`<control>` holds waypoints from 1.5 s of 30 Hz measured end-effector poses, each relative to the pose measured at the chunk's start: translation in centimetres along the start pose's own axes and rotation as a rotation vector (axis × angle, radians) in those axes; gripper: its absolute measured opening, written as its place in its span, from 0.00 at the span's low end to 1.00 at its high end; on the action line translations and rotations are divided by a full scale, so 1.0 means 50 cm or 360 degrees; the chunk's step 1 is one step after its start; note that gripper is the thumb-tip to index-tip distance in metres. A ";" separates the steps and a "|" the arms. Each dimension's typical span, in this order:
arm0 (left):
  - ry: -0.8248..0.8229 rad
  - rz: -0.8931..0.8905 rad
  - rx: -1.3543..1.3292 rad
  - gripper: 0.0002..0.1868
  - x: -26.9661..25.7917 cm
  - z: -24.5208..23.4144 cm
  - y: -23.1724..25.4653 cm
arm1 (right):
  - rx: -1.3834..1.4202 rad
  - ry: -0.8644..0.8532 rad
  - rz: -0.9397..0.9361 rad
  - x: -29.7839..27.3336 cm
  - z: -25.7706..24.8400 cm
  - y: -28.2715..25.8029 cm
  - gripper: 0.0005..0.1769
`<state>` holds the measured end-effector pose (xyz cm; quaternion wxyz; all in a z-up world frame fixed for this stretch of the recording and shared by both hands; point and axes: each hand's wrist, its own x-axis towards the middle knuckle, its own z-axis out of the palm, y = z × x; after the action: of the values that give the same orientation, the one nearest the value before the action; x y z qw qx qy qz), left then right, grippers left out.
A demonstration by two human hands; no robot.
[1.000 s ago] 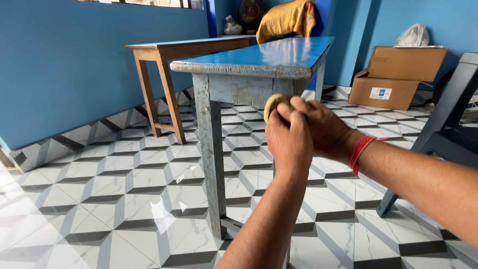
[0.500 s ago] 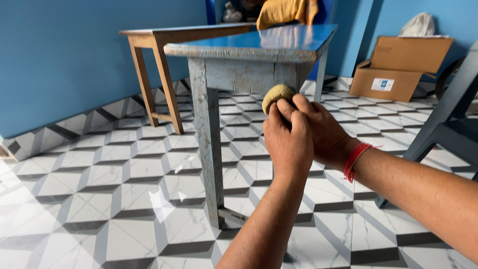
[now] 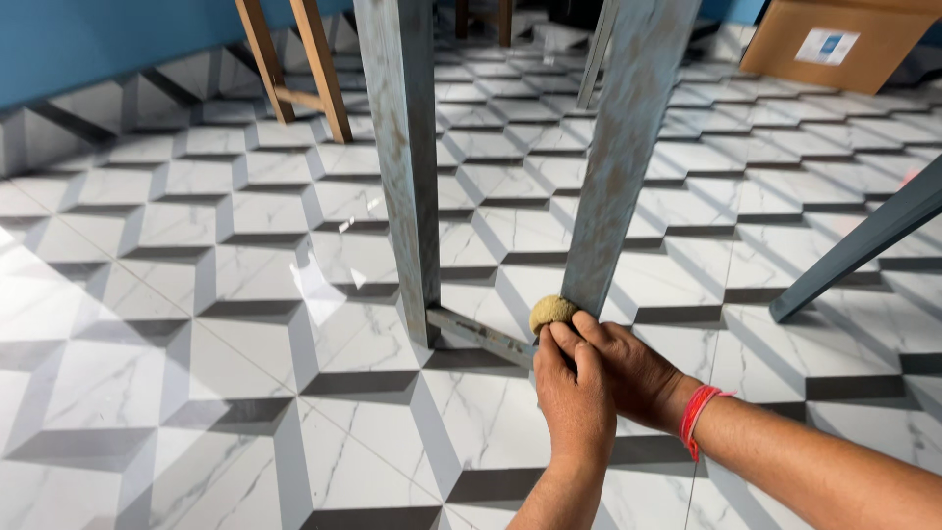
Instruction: The person sands the legs and frame of a metal table using a sanding sponge. They briefly pick up a small bottle from a nearby chair, rub the sponge against it, and then continue sanding the table legs and crossbars.
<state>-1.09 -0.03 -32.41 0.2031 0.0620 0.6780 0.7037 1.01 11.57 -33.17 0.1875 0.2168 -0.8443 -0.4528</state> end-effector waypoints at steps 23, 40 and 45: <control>-0.0084 -0.0838 -0.0399 0.29 0.145 -0.030 -0.360 | 0.0150 -0.0611 -0.0540 -0.044 0.241 -0.329 0.21; -0.0184 0.0316 -0.0587 0.20 -0.109 0.023 0.420 | 0.0312 0.0136 0.0232 0.028 -0.284 0.388 0.18; -0.0140 0.0628 -0.0444 0.20 -0.142 0.038 0.603 | 0.0356 0.0473 0.0361 0.055 -0.393 0.551 0.21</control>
<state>0.01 -0.82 -1.42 0.0976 0.1951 0.5397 0.8131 3.39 10.34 0.70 0.3343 0.2043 -0.8713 -0.2954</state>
